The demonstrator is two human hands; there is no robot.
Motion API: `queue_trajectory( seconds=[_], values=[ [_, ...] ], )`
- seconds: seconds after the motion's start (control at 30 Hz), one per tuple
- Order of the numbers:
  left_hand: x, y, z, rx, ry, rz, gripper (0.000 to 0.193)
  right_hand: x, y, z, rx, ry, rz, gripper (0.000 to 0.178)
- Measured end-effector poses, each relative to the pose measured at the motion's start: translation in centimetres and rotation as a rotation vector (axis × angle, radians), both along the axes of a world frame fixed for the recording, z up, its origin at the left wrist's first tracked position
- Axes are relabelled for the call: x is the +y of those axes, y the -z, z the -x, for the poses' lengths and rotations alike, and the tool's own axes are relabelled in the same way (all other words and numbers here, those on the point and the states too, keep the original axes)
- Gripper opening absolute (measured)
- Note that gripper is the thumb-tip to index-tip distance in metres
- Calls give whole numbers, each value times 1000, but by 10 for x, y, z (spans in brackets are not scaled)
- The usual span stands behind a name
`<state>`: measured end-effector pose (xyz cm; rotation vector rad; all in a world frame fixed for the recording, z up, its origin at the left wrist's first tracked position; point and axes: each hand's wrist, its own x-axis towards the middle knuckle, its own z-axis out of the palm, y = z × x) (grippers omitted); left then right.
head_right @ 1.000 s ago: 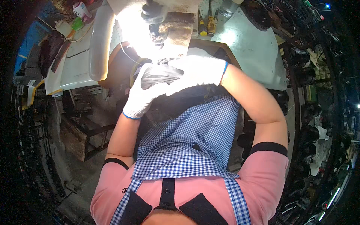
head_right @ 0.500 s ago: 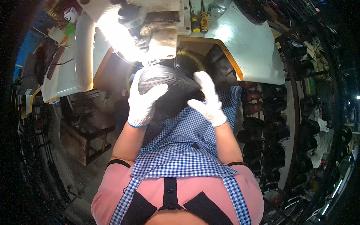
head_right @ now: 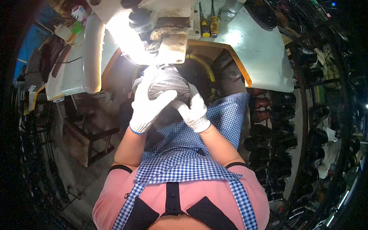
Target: Manufacturing shoes by pressing soles against a machine and placing them on storage racks.
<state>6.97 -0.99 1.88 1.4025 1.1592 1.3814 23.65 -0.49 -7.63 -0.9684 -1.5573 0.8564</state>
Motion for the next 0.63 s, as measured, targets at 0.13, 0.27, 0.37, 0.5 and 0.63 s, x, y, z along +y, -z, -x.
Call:
queue_trajectory(
  seconds=[0.13,0.27,0.37,0.5,0.63],
  values=[
    [4,-6,4,52,40,31,69,-12,-1,9,195,-30,133,56],
    [4,-8,12,200,-27,-14,68,-15,1,30,362,-57,142,57],
    [6,-3,17,116,-25,-46,74,-15,2,26,232,-7,97,62],
    [4,4,16,-4,3,-23,67,-8,-10,12,9,22,45,63],
    [-1,17,12,-130,9,72,69,11,-38,-11,-153,-111,68,65]
  ],
)
